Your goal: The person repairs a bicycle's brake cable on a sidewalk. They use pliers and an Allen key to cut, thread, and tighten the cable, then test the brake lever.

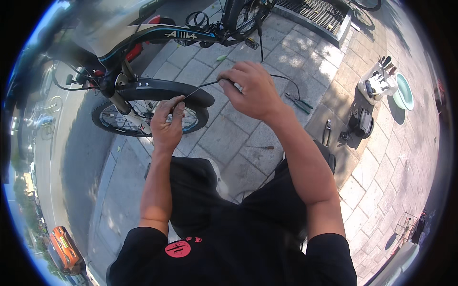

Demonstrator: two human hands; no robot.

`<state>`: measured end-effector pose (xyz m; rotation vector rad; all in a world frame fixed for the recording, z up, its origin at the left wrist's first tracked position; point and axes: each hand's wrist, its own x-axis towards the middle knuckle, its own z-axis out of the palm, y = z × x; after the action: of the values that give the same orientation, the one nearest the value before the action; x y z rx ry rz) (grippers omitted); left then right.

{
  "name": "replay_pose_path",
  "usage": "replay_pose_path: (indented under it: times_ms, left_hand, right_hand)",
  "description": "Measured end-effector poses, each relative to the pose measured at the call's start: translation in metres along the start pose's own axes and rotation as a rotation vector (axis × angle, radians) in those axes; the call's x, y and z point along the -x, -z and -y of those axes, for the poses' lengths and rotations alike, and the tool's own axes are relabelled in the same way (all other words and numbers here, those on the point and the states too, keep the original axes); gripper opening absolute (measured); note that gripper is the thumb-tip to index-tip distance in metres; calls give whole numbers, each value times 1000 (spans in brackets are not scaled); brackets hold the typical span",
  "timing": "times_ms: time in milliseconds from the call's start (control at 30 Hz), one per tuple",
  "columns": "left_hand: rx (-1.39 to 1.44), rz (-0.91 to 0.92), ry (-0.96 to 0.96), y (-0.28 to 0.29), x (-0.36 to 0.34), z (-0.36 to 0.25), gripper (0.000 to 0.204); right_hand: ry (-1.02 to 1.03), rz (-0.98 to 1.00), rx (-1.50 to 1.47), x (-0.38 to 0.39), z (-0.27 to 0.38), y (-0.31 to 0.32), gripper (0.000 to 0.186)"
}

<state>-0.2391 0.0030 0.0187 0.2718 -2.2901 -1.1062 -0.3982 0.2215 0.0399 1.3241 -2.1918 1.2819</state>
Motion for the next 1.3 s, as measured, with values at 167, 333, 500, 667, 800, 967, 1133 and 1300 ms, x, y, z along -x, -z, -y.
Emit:
replay_pose_path:
  times_ms: [167, 333, 500, 667, 800, 967, 1133, 1300]
  left_hand:
    - [-73, -28, -71, 1, -3, 0, 19]
    - [-70, -27, -68, 2, -4, 0, 18]
    - [-71, -25, -88, 3, -4, 1, 18]
    - [-79, -15, -82, 2, -6, 0, 18]
    - [-79, -14, -94, 2, -5, -1, 18]
    - [-129, -38, -199, -1, -7, 4, 18]
    - [-252, 22, -247, -4, -2, 0, 17]
    - [-102, 187, 4, -15, 3, -15, 30]
  right_hand:
    - [1, 14, 12, -2, -3, 12, 11]
    - [27, -33, -21, -3, -6, 7, 10]
    - [29, -22, -25, -3, -4, 5, 10]
    - [18, -9, -30, -2, -5, 6, 10]
    - [32, -6, -18, -1, -7, 6, 10]
    - [65, 10, 65, -2, -8, 9, 10]
    - [105, 88, 136, 1, 0, 5, 11]
    - [89, 148, 82, 8, -1, -16, 13]
